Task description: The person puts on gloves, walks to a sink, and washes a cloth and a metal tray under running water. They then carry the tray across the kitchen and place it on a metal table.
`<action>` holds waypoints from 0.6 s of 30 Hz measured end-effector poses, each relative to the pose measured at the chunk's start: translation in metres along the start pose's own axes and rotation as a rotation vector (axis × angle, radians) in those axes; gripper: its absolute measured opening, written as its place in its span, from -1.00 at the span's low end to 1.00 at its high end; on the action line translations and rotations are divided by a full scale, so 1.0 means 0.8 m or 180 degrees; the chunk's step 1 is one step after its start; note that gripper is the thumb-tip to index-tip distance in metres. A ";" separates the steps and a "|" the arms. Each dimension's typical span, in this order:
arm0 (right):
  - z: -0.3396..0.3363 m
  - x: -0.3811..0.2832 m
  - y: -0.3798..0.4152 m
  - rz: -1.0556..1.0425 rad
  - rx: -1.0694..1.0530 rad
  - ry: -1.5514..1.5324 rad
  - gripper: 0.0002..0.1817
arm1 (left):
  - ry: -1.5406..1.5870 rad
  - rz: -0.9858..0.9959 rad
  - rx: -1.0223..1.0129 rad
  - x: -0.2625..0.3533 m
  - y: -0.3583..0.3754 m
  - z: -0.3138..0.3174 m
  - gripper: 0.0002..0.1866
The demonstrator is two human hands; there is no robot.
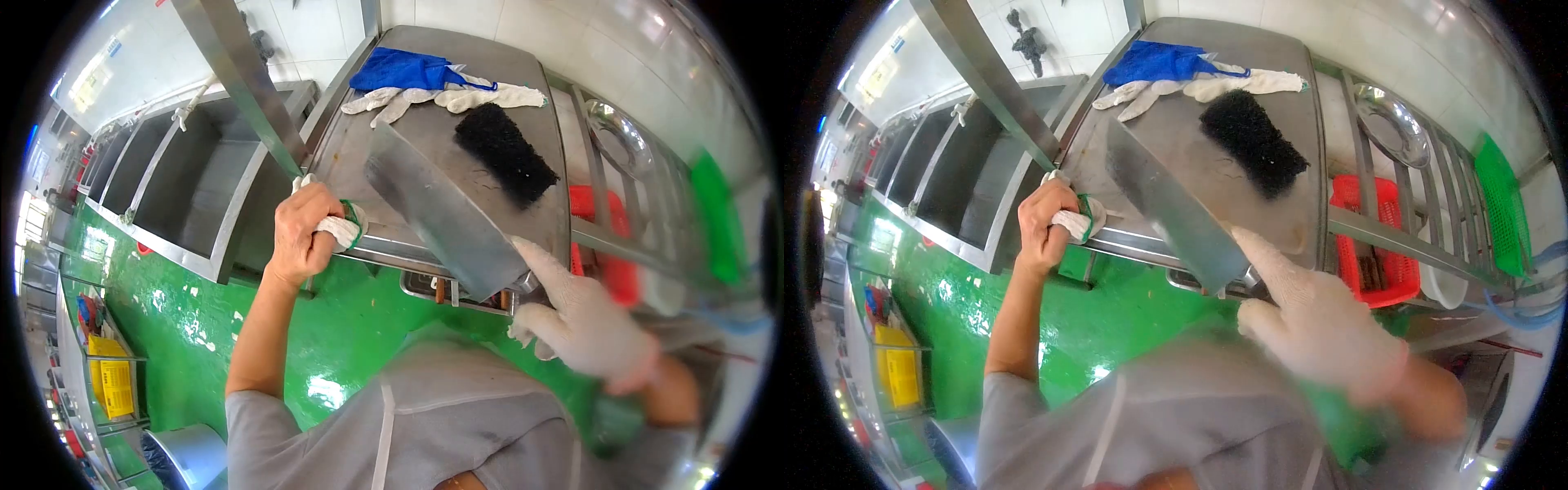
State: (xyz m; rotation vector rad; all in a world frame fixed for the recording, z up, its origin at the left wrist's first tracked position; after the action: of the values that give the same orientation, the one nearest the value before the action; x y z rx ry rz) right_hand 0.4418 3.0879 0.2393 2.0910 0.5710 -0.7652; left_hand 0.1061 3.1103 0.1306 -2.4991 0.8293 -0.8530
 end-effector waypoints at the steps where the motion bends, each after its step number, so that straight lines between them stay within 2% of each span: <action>1: -0.002 -0.005 0.001 0.0146 0.0024 -0.0062 -0.24 | -0.0054 0.0000 0.0018 0.000 -0.003 -0.002 -0.87; 4: -0.006 -0.008 -0.001 0.0186 0.0050 -0.0012 -0.25 | -0.0371 -0.0085 -0.0080 0.010 -0.015 -0.010 -0.73; 8: -0.006 -0.007 -0.004 0.0170 0.0120 0.0064 -0.25 | -0.0589 -0.0499 -0.0049 -0.007 -0.010 0.000 -0.79; 11: -0.008 -0.013 -0.003 0.0254 0.0282 0.0115 -0.24 | -0.0379 -0.0786 0.0052 -0.003 -0.013 0.004 -0.85; 13: -0.006 -0.013 -0.001 0.0065 0.0355 0.0147 -0.16 | -0.0418 -0.0793 0.0057 -0.001 -0.014 0.005 -0.86; 18: -0.008 -0.032 0.012 0.0413 -0.0056 0.0123 -0.20 | -0.0532 -0.0855 -0.0067 -0.003 -0.013 0.005 -0.86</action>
State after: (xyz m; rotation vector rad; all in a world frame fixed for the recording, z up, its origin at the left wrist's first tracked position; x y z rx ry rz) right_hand 0.4313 3.0844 0.2652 2.1079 0.4559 -0.6449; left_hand 0.1112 3.1207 0.1318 -2.6956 0.4569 -0.7065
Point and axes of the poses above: each hand's wrist, its own y-axis away from the middle knuckle, its own z-axis out of the palm, x = y × z, the point moved 1 cm from there along -y, towards the middle knuckle, and after that the axes turned 15 degrees about -x, right-handed, at the moved point
